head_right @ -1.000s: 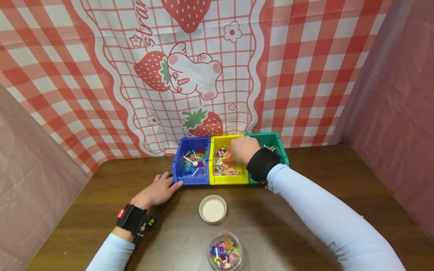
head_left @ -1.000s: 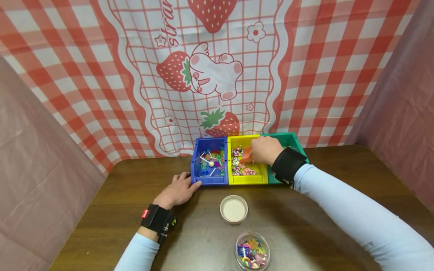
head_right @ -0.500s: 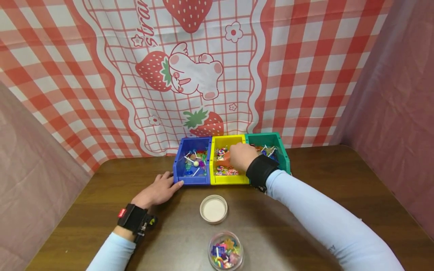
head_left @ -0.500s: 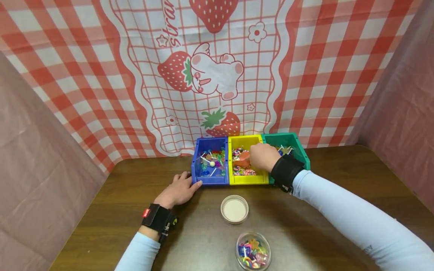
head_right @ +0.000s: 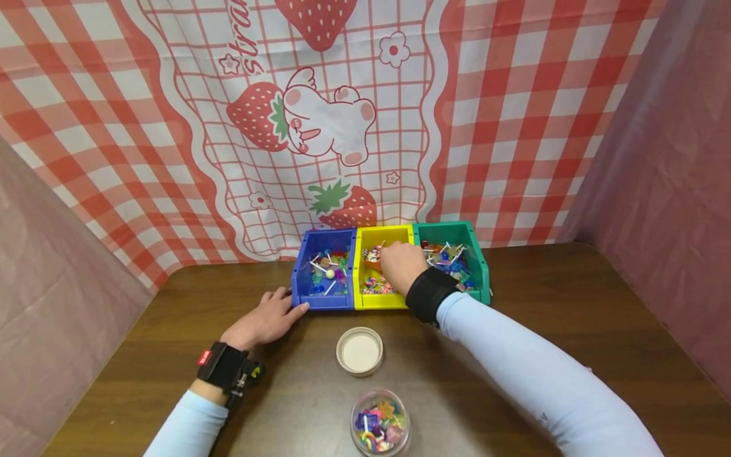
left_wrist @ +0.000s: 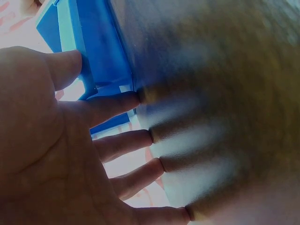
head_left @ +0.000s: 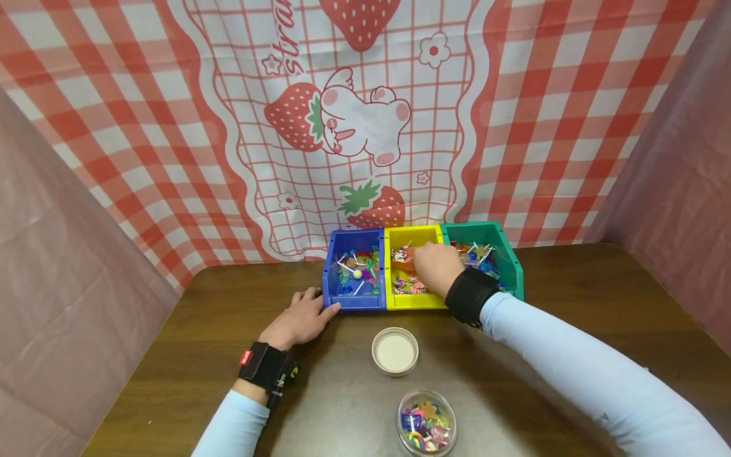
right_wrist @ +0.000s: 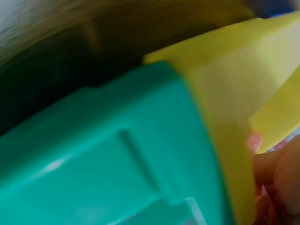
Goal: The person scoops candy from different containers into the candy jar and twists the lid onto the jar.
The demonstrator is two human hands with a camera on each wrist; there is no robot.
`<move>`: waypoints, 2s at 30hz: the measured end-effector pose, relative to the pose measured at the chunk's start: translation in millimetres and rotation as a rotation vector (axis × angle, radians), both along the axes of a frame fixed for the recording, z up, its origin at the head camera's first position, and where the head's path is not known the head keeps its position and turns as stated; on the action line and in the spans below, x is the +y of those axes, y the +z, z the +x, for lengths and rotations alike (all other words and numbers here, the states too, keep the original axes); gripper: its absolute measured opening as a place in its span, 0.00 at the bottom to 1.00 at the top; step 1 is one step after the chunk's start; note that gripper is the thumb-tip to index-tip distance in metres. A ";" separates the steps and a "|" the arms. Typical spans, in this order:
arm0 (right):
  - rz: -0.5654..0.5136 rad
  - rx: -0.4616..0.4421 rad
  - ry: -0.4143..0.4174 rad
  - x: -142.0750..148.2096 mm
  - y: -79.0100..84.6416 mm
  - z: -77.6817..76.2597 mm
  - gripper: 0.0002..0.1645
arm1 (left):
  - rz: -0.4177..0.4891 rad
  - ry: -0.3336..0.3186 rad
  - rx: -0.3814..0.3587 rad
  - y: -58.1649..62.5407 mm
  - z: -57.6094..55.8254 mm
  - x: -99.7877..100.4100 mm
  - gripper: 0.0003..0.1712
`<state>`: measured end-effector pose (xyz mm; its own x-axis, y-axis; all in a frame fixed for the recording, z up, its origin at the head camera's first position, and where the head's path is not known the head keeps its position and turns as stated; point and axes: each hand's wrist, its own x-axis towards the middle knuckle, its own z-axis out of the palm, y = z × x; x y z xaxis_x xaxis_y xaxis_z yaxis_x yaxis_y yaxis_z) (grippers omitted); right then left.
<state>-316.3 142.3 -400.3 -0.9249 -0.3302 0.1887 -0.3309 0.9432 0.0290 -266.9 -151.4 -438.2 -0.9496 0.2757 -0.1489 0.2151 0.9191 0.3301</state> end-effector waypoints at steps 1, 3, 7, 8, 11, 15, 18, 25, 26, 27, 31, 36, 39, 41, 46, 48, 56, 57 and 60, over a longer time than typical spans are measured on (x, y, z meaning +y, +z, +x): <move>0.003 0.016 0.011 0.8 -1.5 0.5 0.08 | -0.003 0.000 -0.002 0.2 0.3 -0.5 0.36; 0.010 0.046 0.028 2.1 -4.3 1.5 0.08 | -0.003 0.004 -0.009 0.4 0.7 -1.3 0.37; 0.014 0.080 0.040 1.9 -5.7 3.1 0.08 | -0.006 0.013 -0.012 0.0 1.4 -1.4 0.37; 0.013 0.082 0.036 1.3 -4.8 3.2 0.07 | -0.006 0.012 -0.009 -0.1 1.3 -1.0 0.37; 0.001 0.080 0.018 -1.2 -0.5 3.1 0.06 | 0.001 0.002 -0.004 -0.3 1.2 1.0 0.37; -0.011 0.083 0.020 -2.7 3.6 2.3 0.06 | 0.007 -0.002 -0.005 0.9 0.4 3.2 0.38; 0.008 0.092 0.037 -0.5 1.1 2.3 0.05 | 0.000 0.005 -0.005 2.0 -0.4 2.9 0.37; 0.032 0.229 0.114 10.6 -16.7 4.0 0.06 | 0.006 0.013 -0.022 1.1 1.8 1.6 0.37; 0.030 0.250 0.123 11.7 -18.9 4.0 0.06 | 0.007 0.012 -0.024 0.8 2.1 1.5 0.38; 0.024 0.262 0.129 12.4 -20.2 4.1 0.06 | 0.008 0.011 -0.026 0.7 2.2 1.6 0.38; 0.002 0.238 0.101 11.1 -17.4 2.4 0.06 | 0.010 0.015 -0.021 0.5 1.4 2.2 0.38; -0.005 0.110 0.029 6.6 -7.4 -2.0 0.07 | 0.011 0.012 -0.015 1.7 1.6 3.8 0.38; 0.003 0.050 -0.006 5.1 -4.9 -3.6 0.08 | 0.005 0.007 -0.016 1.8 1.5 4.6 0.37; 0.000 0.030 -0.027 4.2 -3.7 -4.0 0.09 | 0.001 0.005 -0.015 1.6 0.7 5.1 0.37; -0.020 0.061 -0.019 6.1 -4.9 -4.7 0.08 | -0.006 0.007 -0.011 2.0 -1.1 5.2 0.38; -0.022 0.091 0.013 9.1 -7.5 -5.3 0.08 | -0.006 0.008 -0.009 2.0 -0.5 4.3 0.38; -0.103 0.050 0.120 21.1 -6.4 -3.3 0.11 | -0.003 0.001 -0.014 1.9 1.9 2.1 0.37; -0.123 0.023 0.128 22.1 -4.7 -2.6 0.11 | -0.002 0.000 -0.013 2.0 2.1 2.0 0.37; -0.160 -0.013 0.165 25.6 -0.7 -0.8 0.11 | -0.002 0.005 -0.013 1.9 2.2 2.3 0.37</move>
